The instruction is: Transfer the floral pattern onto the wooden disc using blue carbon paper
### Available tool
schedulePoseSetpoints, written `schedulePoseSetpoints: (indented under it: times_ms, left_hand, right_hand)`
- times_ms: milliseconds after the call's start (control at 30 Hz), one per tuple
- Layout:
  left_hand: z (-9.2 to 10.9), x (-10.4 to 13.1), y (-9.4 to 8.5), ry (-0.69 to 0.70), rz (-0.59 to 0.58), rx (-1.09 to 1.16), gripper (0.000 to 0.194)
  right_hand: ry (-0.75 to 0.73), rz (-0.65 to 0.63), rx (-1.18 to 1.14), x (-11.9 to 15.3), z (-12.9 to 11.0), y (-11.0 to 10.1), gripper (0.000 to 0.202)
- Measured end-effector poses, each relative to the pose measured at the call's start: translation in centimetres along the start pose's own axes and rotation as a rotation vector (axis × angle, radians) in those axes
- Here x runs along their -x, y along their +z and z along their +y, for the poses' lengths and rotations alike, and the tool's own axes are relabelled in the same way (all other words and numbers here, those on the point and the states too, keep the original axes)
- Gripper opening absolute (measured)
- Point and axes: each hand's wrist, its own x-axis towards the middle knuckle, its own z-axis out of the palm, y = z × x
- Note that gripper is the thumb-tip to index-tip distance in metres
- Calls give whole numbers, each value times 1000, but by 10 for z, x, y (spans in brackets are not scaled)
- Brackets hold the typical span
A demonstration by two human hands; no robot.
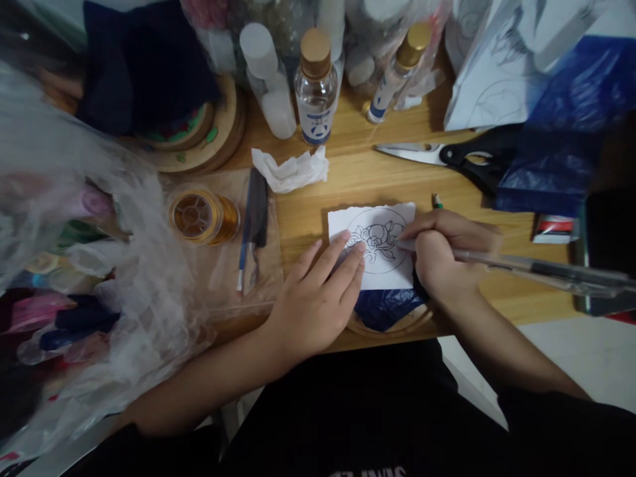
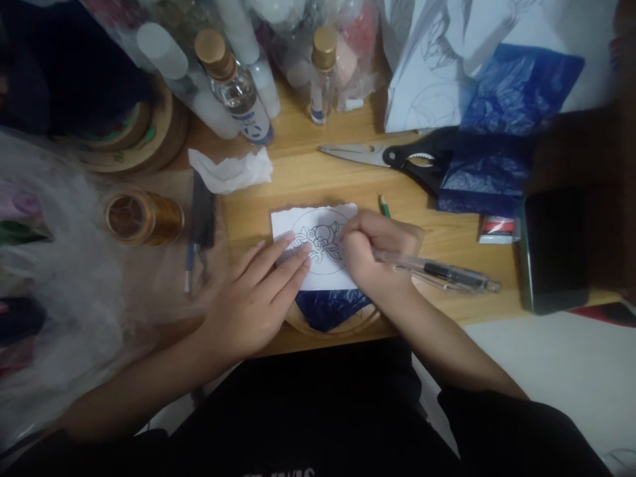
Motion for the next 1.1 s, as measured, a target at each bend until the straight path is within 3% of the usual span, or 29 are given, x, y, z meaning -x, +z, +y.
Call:
schedulePoseSetpoints:
  times_ms: [233,1100]
  left_hand:
    - [0,0,1,2,8,1,27]
    - [0,-2,0,5,23,-7,25]
  right_hand:
    - [17,30,19,0,1,0,26]
    - [-50,-59,7,-1,-1,-1,24]
